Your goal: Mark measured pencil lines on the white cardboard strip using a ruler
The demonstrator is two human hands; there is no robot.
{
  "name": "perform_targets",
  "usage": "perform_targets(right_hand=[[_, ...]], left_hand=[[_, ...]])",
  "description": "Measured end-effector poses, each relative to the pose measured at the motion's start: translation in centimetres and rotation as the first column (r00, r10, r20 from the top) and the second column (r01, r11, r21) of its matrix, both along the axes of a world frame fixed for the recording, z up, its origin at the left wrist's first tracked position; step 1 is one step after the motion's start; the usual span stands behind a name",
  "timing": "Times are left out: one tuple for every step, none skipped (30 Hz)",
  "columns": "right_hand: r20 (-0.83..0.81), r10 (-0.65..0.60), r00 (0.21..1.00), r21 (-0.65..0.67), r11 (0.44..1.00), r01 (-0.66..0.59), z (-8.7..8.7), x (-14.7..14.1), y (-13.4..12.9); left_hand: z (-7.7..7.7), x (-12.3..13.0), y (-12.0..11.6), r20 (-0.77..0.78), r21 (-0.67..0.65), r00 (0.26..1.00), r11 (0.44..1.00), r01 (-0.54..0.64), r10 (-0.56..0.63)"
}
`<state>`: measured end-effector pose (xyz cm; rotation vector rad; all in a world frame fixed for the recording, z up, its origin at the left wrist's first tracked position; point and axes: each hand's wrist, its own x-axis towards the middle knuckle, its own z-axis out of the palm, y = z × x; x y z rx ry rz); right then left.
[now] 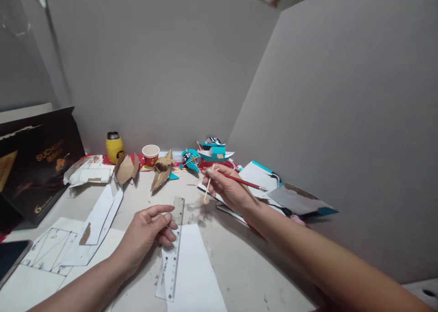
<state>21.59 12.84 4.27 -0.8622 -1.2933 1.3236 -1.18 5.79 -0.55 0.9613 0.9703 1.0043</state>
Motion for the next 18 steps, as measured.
perform_targets(right_hand=[[0.003, -0.035, 0.999, 0.018, 0.999, 0.035, 0.2, 0.5, 0.4], [0.01, -0.069, 0.998, 0.034, 0.997, 0.068, 0.3, 1.0, 0.8], [0.021, -0.1, 0.995, 0.051, 0.994, 0.099, 0.5, 1.6, 1.2], [0.035, -0.133, 0.991, 0.068, 0.989, 0.131, 0.6, 2.2, 1.7], [0.05, -0.167, 0.985, 0.087, 0.983, 0.162, 0.8, 2.8, 2.3], [0.067, -0.203, 0.977, 0.108, 0.975, 0.195, 0.9, 3.4, 2.9], [0.083, -0.24, 0.967, 0.13, 0.965, 0.228, 1.1, 4.0, 3.6], [0.102, -0.276, 0.956, 0.151, 0.954, 0.259, 1.3, 4.6, 4.4], [0.121, -0.31, 0.943, 0.172, 0.942, 0.288, 1.5, 5.1, 5.2], [0.145, -0.34, 0.929, 0.189, 0.931, 0.311, 1.8, 5.5, 6.1], [0.171, -0.367, 0.914, 0.209, 0.92, 0.331, 2.0, 5.9, 6.9], [0.199, -0.395, 0.897, 0.226, 0.909, 0.35, 2.2, 6.1, 7.8], [0.232, -0.415, 0.88, 0.239, 0.901, 0.362, 2.4, 6.1, 8.7], [0.27, -0.429, 0.862, 0.246, 0.896, 0.369, 2.5, 6.1, 9.5], [0.311, -0.438, 0.844, 0.25, 0.894, 0.372, 2.5, 5.9, 10.3], [0.354, -0.44, 0.825, 0.248, 0.895, 0.371, 2.5, 5.7, 11.1], [0.398, -0.438, 0.806, 0.242, 0.898, 0.368, 2.5, 5.4, 11.8], [0.44, -0.431, 0.788, 0.236, 0.902, 0.361, 2.5, 5.0, 12.5]], left_hand=[[0.0, 0.0, 0.0, -0.004, -0.001, 1.0, 1.0, 0.0, 0.0], [0.1, 0.0, 0.0, -0.009, -0.002, 1.0, 1.0, 0.001, -0.001], [0.1, 0.0, 0.0, -0.012, -0.004, 1.0, 1.0, 0.0, -0.001], [0.1, 0.1, 0.0, -0.015, -0.006, 1.0, 1.0, 0.0, 0.0], [0.1, 0.1, 0.0, -0.018, -0.007, 1.0, 1.0, 0.0, 0.0], [0.0, 0.1, 0.0, -0.02, -0.008, 1.0, 1.0, 0.001, -0.001], [0.0, 0.1, 0.0, -0.023, -0.009, 1.0, 1.0, 0.001, -0.002], [-0.1, 0.1, 0.0, -0.025, -0.008, 1.0, 1.0, 0.004, -0.004], [-0.1, 0.1, 0.0, -0.029, -0.005, 1.0, 1.0, 0.004, -0.004], [-0.2, 0.1, 0.1, -0.035, -0.002, 0.999, 1.0, 0.004, -0.004], [-0.2, 0.1, 0.1, -0.042, 0.002, 0.999, 1.0, 0.004, -0.004], [-0.2, 0.1, 0.1, -0.049, 0.003, 0.999, 1.0, 0.004, -0.004], [-0.2, 0.1, 0.1, -0.056, 0.004, 0.998, 1.0, 0.003, -0.003], [-0.2, 0.1, 0.1, -0.063, 0.003, 0.998, 1.0, 0.001, -0.001], [-0.2, 0.1, 0.1, -0.068, 0.001, 0.998, 1.0, 0.002, -0.002], [-0.2, 0.1, 0.1, -0.071, -0.002, 0.997, 1.0, 0.005, -0.005], [-0.2, 0.1, 0.1, -0.073, -0.004, 0.997, 1.0, 0.008, -0.008], [-0.1, 0.1, 0.1, -0.076, -0.006, 0.997, 1.0, 0.011, -0.011]])
